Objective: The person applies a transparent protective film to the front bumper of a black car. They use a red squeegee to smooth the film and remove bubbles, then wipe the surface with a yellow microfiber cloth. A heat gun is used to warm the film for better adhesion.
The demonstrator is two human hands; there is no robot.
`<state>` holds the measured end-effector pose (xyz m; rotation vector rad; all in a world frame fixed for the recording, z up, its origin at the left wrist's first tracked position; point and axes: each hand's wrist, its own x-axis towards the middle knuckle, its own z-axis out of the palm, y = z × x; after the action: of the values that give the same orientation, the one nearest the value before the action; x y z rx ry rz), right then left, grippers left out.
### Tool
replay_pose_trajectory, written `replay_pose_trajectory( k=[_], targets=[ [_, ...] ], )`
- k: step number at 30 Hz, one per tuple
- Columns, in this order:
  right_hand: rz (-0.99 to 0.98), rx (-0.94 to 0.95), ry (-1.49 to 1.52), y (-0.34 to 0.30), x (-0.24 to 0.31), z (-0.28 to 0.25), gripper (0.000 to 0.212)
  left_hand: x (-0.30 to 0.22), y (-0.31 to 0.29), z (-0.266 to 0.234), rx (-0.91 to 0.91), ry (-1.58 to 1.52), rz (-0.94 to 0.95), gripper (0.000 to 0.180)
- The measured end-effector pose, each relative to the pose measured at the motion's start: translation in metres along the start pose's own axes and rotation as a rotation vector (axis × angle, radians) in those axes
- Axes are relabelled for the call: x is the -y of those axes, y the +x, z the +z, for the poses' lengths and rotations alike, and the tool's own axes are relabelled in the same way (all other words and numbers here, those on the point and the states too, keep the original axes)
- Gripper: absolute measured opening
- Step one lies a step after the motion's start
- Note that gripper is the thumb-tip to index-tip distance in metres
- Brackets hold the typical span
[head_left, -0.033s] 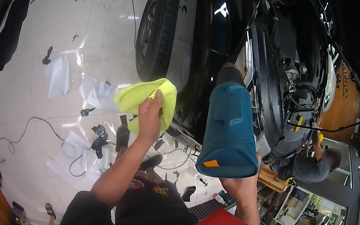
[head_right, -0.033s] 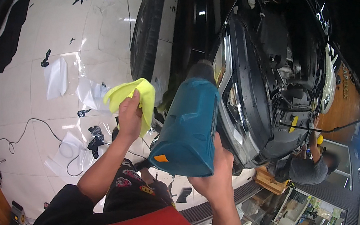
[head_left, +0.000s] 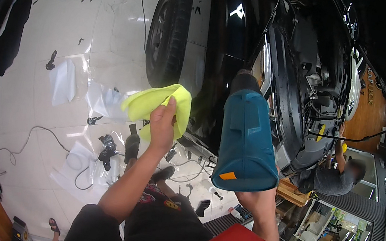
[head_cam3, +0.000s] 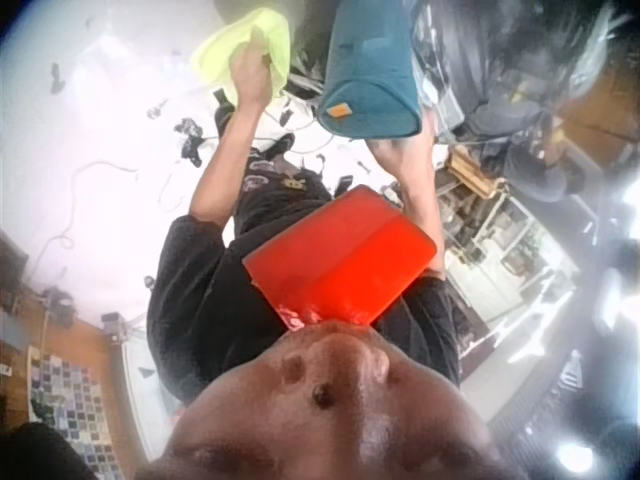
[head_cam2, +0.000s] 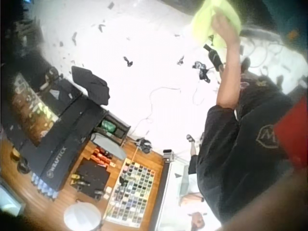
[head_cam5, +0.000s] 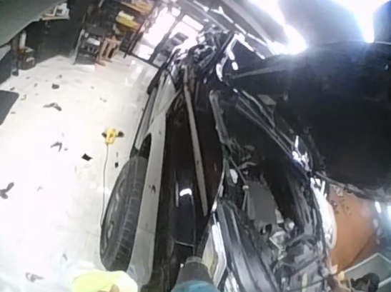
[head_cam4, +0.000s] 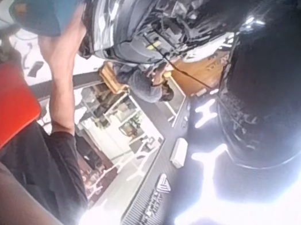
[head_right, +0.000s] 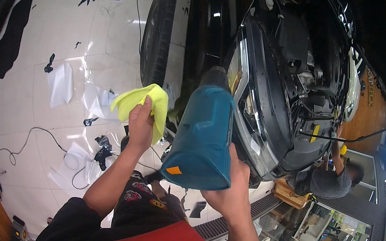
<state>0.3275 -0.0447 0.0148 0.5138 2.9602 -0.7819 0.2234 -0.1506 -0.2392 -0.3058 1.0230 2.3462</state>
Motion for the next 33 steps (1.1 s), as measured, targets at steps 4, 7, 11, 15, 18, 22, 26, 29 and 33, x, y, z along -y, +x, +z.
replay_pose_trajectory(
  k=[4,7,11,15,18,22,26,29,33],
  targets=[
    [0.025,0.024,0.042,0.006,0.008,-0.008,0.051,0.001,0.007,0.000,0.045,0.030,0.024,0.038],
    [0.033,0.006,0.009,0.023,0.015,-0.020,0.048,0.010,0.009,-0.011,0.047,0.044,0.026,0.039],
    [0.102,0.032,-0.048,0.028,0.024,-0.029,0.044,-0.007,-0.001,0.000,-0.020,-0.037,0.041,0.038],
    [0.050,0.053,0.056,-0.002,0.024,-0.020,0.043,-0.023,-0.011,-0.012,-0.046,-0.039,0.047,0.038],
    [-0.019,-0.062,-0.014,-0.011,0.015,-0.008,0.046,-0.039,-0.017,-0.008,-0.040,-0.056,0.047,0.039],
    [-0.044,0.005,0.227,-0.029,0.001,-0.002,0.053,-0.056,-0.025,-0.003,-0.017,0.122,0.097,0.039],
    [-0.134,-0.198,0.074,-0.052,-0.013,0.013,0.053,-0.035,-0.019,0.011,0.096,0.387,0.246,0.037],
    [-0.077,-0.150,0.010,-0.077,-0.033,0.026,0.057,-0.014,-0.004,0.045,0.144,0.668,0.571,0.033],
    [0.014,0.020,-0.327,-0.107,-0.032,0.027,0.055,0.013,0.024,0.115,0.211,0.926,0.833,0.035]
  ],
)
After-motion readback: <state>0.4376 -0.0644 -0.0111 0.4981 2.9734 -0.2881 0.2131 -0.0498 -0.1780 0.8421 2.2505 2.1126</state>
